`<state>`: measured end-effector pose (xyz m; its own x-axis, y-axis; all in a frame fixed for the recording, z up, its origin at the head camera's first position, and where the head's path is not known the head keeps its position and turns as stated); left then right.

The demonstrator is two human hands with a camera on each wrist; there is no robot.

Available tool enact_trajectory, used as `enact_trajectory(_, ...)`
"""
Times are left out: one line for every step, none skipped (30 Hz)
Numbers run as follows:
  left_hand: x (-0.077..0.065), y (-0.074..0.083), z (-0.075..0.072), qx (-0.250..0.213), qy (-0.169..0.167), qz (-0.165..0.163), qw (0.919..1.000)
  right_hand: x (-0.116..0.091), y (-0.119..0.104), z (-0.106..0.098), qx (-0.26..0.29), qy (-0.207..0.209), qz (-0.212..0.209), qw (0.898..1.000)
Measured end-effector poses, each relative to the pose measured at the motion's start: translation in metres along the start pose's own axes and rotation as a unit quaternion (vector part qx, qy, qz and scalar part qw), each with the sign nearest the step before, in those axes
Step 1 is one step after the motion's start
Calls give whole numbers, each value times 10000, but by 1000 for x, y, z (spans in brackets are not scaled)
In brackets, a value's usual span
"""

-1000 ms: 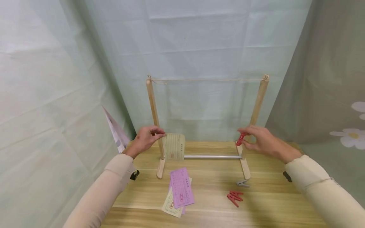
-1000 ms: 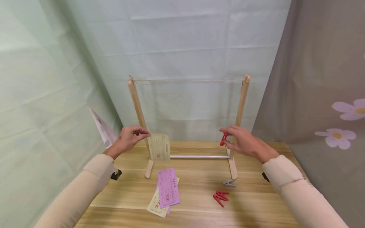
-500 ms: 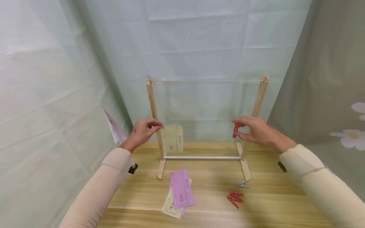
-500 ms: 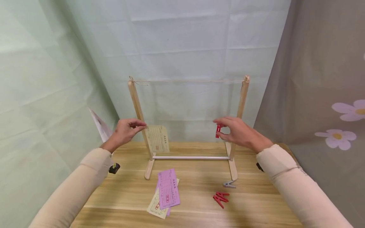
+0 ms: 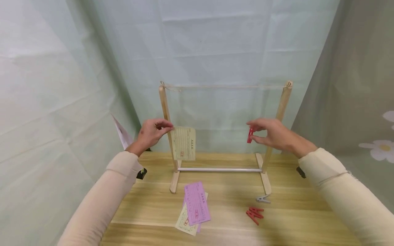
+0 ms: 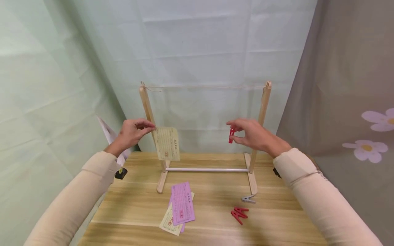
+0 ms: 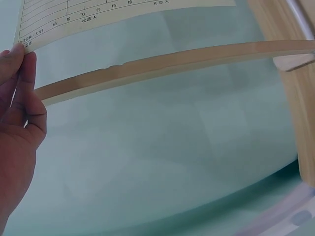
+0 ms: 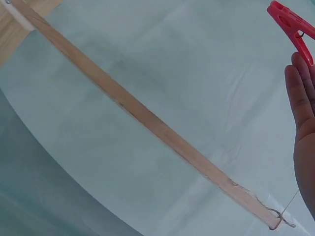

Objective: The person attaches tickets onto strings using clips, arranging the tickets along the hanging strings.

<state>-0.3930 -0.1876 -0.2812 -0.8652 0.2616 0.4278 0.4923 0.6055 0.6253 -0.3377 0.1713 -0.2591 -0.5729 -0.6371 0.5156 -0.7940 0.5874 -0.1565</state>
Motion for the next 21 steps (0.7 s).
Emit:
enact_trajectory(1, 1, -2, 0, -3, -19, 10000, 2, 0, -1, 2, 0, 11, 10000)
enact_trajectory(3, 2, -3, -4, -6, -25, 10000, 4, 0, -2, 18, -11, 49, 10000)
enact_trajectory(4, 3, -4, -1, -9, -40, 10000, 5, 1, -3, 12, -30, 86, 10000)
enact_trajectory(5, 3, -6, 4, -9, -45, 10000, 7, 1, -3, 16, -53, 123, 9999)
enact_trajectory(6, 4, -7, -1, -3, -37, 10000, 9, 1, -4, 32, -85, 173, 9998)
enact_trajectory(7, 6, -8, -7, 4, -25, 10000, 10, 1, -5, 39, -120, 215, 9997)
enact_trajectory(7, 7, -10, -5, 11, -5, 10000, 11, 1, -5, 48, -156, 258, 9995)
enact_trajectory(8, 8, -11, -18, 19, 25, 10000, 13, 1, -6, 52, -183, 296, 9994)
enact_trajectory(9, 9, -12, -29, 27, 42, 10000, 14, 0, -6, 48, -209, 306, 9993)
enact_trajectory(10, 10, -14, -45, 37, 55, 10000, 16, 0, -7, 48, -232, 333, 9992)
enact_trajectory(11, 11, -15, -53, 48, 65, 10000, 17, 0, -7, 43, -253, 352, 9991)
enact_trajectory(12, 12, -16, -56, 59, 72, 9999, 18, 0, -8, 40, -268, 366, 9990)
enact_trajectory(12, 13, -18, -50, 76, 79, 9999, 19, -1, -8, 44, -282, 380, 9989)
enact_trajectory(13, 14, -19, -42, 99, 85, 9999, 21, -1, -8, 41, -297, 396, 9988)
enact_trajectory(13, 14, -20, -19, 122, 80, 9999, 22, -2, -8, 37, -320, 409, 9986)
enact_trajectory(12, 14, -22, 3, 146, 78, 9999, 23, -3, -8, 42, -333, 425, 9985)
enact_trajectory(12, 13, -23, 42, 170, 86, 9998, 24, -3, -8, 46, -339, 433, 9985)
enact_trajectory(12, 13, -24, 77, 192, 91, 9997, 25, -4, -8, 56, -345, 443, 9984)
enact_trajectory(12, 13, -25, 108, 213, 94, 9997, 26, -4, -9, 54, -349, 446, 9984)
enact_trajectory(11, 13, -26, 128, 232, 90, 9996, 27, -5, -9, 45, -348, 449, 9984)
enact_trajectory(11, 13, -27, 147, 252, 87, 9995, 28, -5, -9, 41, -348, 448, 9984)
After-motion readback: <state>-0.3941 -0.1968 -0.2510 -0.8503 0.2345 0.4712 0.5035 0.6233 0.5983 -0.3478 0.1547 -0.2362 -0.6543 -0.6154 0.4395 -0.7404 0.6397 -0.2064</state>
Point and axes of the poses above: each hand's wrist, its own x-axis towards the middle knuckle, its own z-axis out of the palm, y = z × x, the point moved 8 cm from there along x, towards the middle knuckle, and after that the axes turned 5 degrees about -x, right-handed, at the moved point
